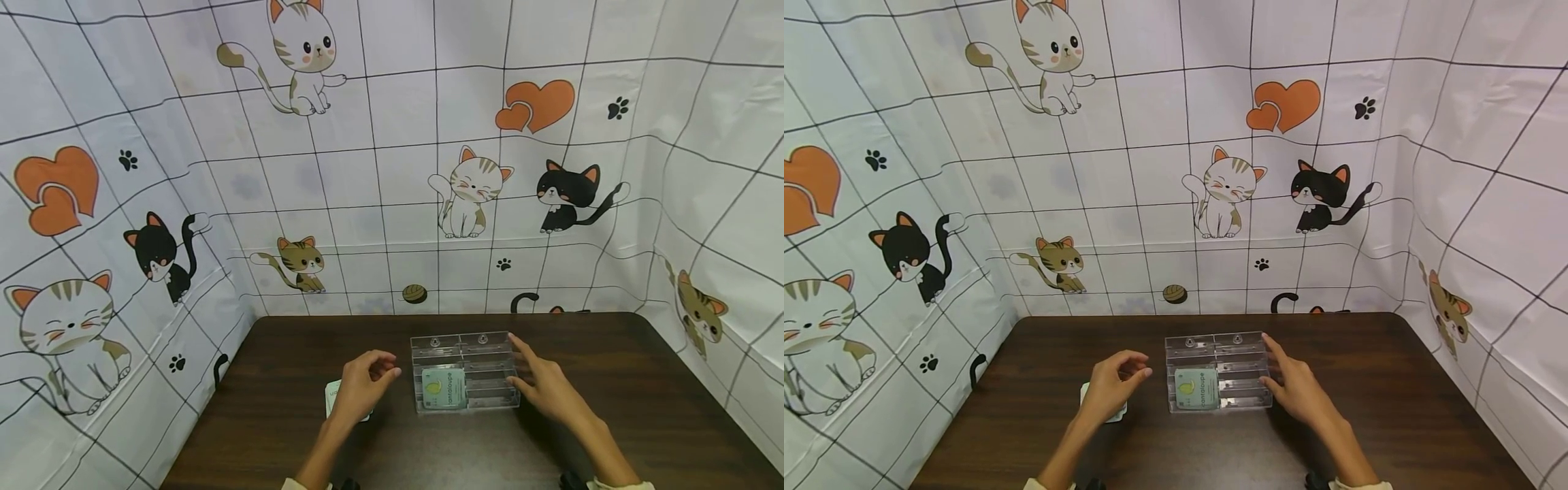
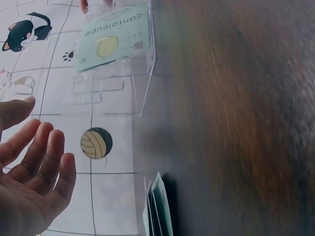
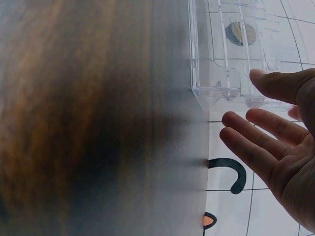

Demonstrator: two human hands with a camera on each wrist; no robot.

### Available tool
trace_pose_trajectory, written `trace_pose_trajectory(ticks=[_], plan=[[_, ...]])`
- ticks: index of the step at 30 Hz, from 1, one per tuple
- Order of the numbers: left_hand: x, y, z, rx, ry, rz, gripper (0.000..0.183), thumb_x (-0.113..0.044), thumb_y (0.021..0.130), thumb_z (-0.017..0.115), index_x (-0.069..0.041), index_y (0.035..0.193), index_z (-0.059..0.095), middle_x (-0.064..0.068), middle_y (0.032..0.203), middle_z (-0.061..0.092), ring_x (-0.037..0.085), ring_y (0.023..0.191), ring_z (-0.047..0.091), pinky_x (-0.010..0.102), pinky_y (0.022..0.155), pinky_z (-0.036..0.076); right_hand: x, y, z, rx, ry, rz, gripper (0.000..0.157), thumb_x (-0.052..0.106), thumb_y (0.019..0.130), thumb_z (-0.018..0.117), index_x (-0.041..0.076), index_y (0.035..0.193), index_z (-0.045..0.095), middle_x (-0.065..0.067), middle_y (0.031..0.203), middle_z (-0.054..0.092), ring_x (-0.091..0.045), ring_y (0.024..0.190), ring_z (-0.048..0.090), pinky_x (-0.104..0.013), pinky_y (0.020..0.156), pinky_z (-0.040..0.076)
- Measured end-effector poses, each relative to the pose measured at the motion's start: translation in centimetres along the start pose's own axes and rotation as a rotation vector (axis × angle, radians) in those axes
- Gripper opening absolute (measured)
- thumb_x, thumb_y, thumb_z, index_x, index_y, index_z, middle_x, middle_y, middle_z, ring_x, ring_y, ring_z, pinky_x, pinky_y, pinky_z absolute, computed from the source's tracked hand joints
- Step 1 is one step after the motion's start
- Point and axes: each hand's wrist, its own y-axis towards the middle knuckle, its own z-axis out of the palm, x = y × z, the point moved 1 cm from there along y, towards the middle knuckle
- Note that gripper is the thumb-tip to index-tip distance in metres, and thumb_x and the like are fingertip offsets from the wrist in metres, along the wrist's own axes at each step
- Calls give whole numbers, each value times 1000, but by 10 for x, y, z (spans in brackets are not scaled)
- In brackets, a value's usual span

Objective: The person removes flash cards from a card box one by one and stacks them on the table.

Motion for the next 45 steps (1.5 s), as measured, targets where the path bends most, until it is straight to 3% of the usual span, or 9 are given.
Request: trace_pose_trajectory(ticks=[21,45], plan=[[-11,9,19,20,-20,35,18,-13,95,83,-5,110,78,3,95,75,5,81,65,20,73,57,-1,2,0,-3,4,3,88,-1,92,81,2,165,33,-37,136,65,-49,112,74,-48,85,65],[-17,8,32,74,-44,34,23,-10,93,84,-2,114,77,8,100,75,7,84,66,21,75,58,2,1,0,8,1,16,88,-1,92,81,2,164,33,-37,137,64,-49,112,74,-46,84,65]])
